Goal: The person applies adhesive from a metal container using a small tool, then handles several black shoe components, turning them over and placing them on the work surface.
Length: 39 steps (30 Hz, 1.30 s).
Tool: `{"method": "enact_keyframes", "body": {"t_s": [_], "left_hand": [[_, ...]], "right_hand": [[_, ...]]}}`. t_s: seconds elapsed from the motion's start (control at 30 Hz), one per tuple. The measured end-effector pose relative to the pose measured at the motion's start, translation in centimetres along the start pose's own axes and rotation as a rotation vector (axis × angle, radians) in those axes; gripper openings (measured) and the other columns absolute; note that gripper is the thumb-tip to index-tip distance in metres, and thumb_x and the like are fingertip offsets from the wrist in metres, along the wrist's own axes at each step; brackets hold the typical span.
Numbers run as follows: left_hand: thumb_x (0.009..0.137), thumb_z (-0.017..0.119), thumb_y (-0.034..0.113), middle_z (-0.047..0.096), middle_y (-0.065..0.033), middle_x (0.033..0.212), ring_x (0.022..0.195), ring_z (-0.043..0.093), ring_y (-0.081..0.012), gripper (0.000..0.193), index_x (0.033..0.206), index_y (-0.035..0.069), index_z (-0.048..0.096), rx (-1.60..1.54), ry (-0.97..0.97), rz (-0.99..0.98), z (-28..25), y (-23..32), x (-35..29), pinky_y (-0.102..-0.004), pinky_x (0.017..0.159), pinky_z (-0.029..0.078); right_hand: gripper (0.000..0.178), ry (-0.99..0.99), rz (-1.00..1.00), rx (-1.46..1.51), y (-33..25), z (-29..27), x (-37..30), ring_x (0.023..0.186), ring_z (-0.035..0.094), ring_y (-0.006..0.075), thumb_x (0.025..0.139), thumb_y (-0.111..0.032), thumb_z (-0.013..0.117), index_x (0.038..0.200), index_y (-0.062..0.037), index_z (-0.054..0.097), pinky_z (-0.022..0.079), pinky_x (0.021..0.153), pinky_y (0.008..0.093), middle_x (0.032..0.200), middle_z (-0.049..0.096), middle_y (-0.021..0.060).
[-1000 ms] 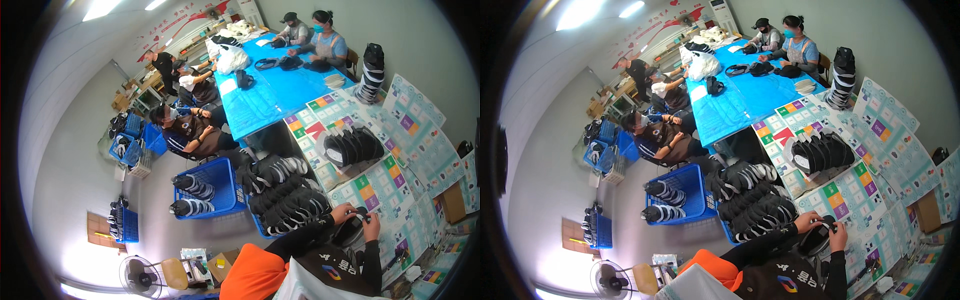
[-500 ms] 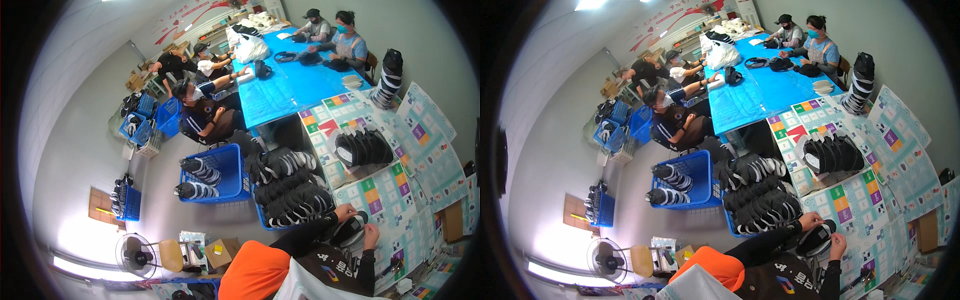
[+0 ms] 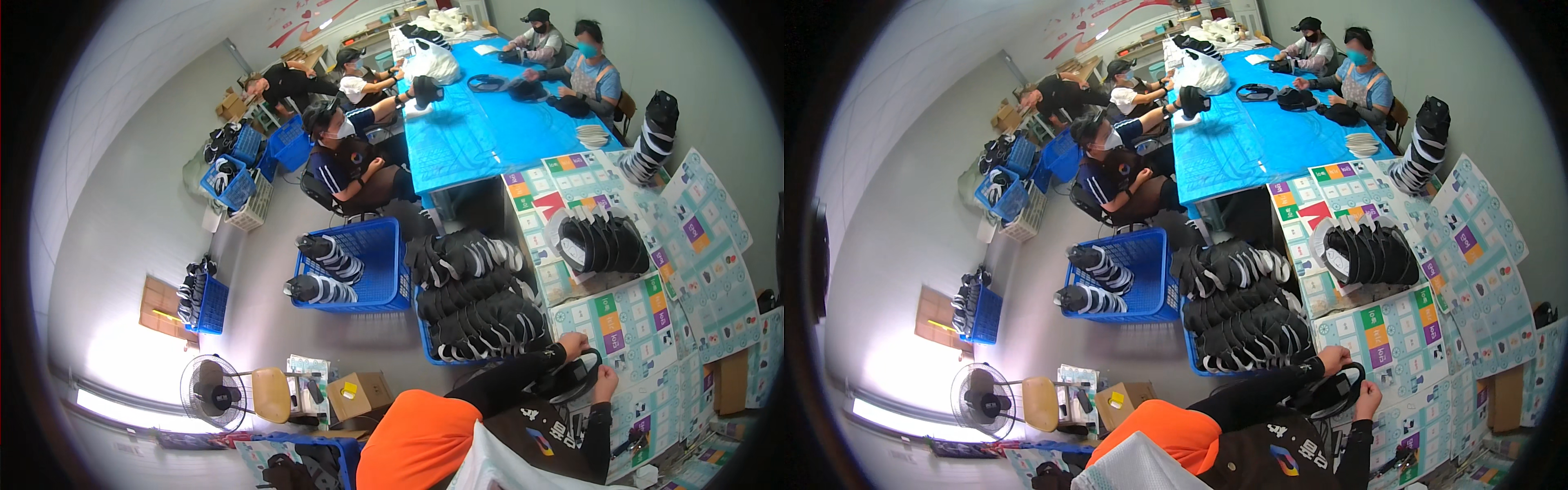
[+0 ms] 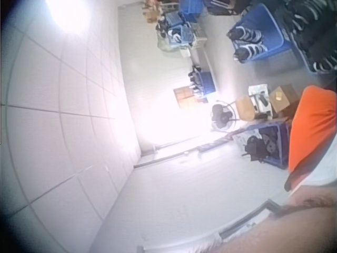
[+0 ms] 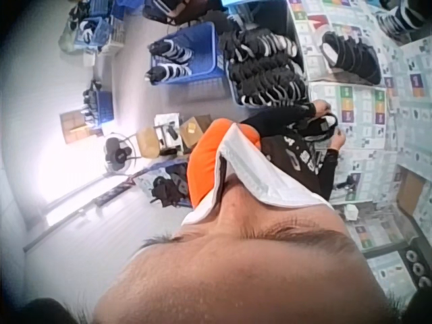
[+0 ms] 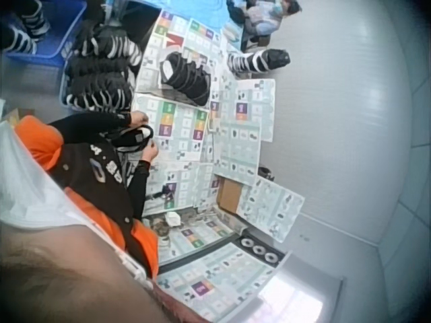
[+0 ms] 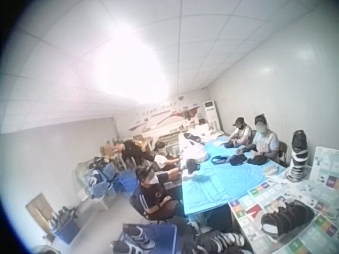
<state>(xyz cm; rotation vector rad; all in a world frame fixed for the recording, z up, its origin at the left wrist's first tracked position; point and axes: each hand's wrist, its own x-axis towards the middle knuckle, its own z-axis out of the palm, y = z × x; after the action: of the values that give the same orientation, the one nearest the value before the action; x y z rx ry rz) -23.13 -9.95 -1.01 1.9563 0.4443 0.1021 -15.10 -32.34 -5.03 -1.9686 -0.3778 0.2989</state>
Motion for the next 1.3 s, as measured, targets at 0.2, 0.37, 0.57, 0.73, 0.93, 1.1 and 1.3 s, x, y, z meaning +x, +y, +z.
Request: {"method": "enact_keyframes", "body": {"t_s": [0.2, 0.37, 0.57, 0.73, 0.93, 1.1, 1.3], "left_hand": [[0.098, 0.054, 0.035, 0.068, -0.0273, 0.091, 0.092, 0.065, -0.0472, 0.041, 0.089, -0.003, 0.067, 0.016, -0.165, 0.048, 2.1, -1.3, 3.0, -0.0537, 0.080, 0.050], [0.103, 0.044, 0.029, 0.068, -0.0271, 0.093, 0.089, 0.066, -0.0454, 0.042, 0.093, -0.004, 0.067, 0.187, -0.388, 0.215, -0.7, -2.9, 7.3, -0.0484, 0.083, 0.052], [0.101, 0.050, 0.033, 0.068, -0.0286, 0.093, 0.093, 0.067, -0.0432, 0.045, 0.094, -0.006, 0.070, 0.198, -0.402, 0.255, -1.9, 8.0, 9.4, -0.0465, 0.082, 0.053], [0.093, 0.070, 0.041, 0.059, -0.0278, 0.128, 0.114, 0.062, -0.0364, 0.069, 0.140, -0.004, 0.047, 0.126, -0.246, 0.408, -8.6, 16.9, 4.4, -0.0429, 0.093, 0.051], [0.093, 0.073, 0.033, 0.034, -0.0182, 0.160, 0.145, 0.038, -0.0298, 0.087, 0.159, 0.005, 0.023, -0.562, -0.585, 0.028, -12.1, 17.9, 0.0, -0.0410, 0.110, 0.043], [0.078, 0.085, 0.021, 0.035, -0.0221, 0.159, 0.147, 0.035, -0.0315, 0.097, 0.155, 0.000, 0.029, -0.069, -0.277, 0.407, -9.9, 20.7, -1.4, -0.0381, 0.120, 0.027], [0.088, 0.078, 0.028, 0.071, -0.0200, 0.099, 0.093, 0.068, -0.0276, 0.048, 0.122, -0.003, 0.062, 0.006, -0.190, 0.247, -4.3, 22.6, -1.0, -0.0347, 0.085, 0.052]], "right_hand": [[0.017, -0.258, 0.359, 0.606, -1.7, -2.9, 1.0, 0.073, 0.054, 0.0104, 0.102, -0.017, 0.059, 0.095, -0.0033, 0.065, 0.042, 0.065, 0.0276, 0.081, 0.058, -0.0010], [0.012, -0.320, 0.270, 0.596, -9.6, -2.3, 1.8, 0.089, 0.056, 0.0113, 0.100, -0.016, 0.059, 0.104, -0.0047, 0.063, 0.044, 0.082, 0.0280, 0.093, 0.060, -0.0003], [0.049, 0.145, -0.448, -0.523, -23.1, -3.1, -0.9, 0.124, 0.054, 0.0383, 0.089, -0.002, 0.062, 0.136, -0.0138, 0.057, 0.046, 0.103, 0.0423, 0.135, 0.055, 0.0170], [0.022, 0.475, -0.108, -0.303, -17.4, -8.4, 0.8, 0.093, 0.067, 0.0420, 0.096, -0.002, 0.056, 0.116, -0.0058, 0.064, 0.053, 0.080, 0.0429, 0.101, 0.069, 0.0237], [0.019, 0.702, 0.074, -0.229, -13.1, -9.1, -0.6, 0.092, 0.068, 0.0432, 0.100, -0.008, 0.055, 0.119, -0.0100, 0.058, 0.052, 0.075, 0.0425, 0.097, 0.068, 0.0241], [0.019, 0.787, 0.087, -0.102, -8.2, -9.6, -2.1, 0.095, 0.065, 0.0433, 0.103, -0.017, 0.054, 0.115, -0.0032, 0.058, 0.051, 0.081, 0.0417, 0.100, 0.067, 0.0218], [0.021, 0.765, 0.127, -0.024, -5.0, -11.7, -4.3, 0.086, 0.063, 0.0283, 0.104, -0.020, 0.055, 0.110, 0.0004, 0.057, 0.049, 0.080, 0.0376, 0.095, 0.065, 0.0177]]}}
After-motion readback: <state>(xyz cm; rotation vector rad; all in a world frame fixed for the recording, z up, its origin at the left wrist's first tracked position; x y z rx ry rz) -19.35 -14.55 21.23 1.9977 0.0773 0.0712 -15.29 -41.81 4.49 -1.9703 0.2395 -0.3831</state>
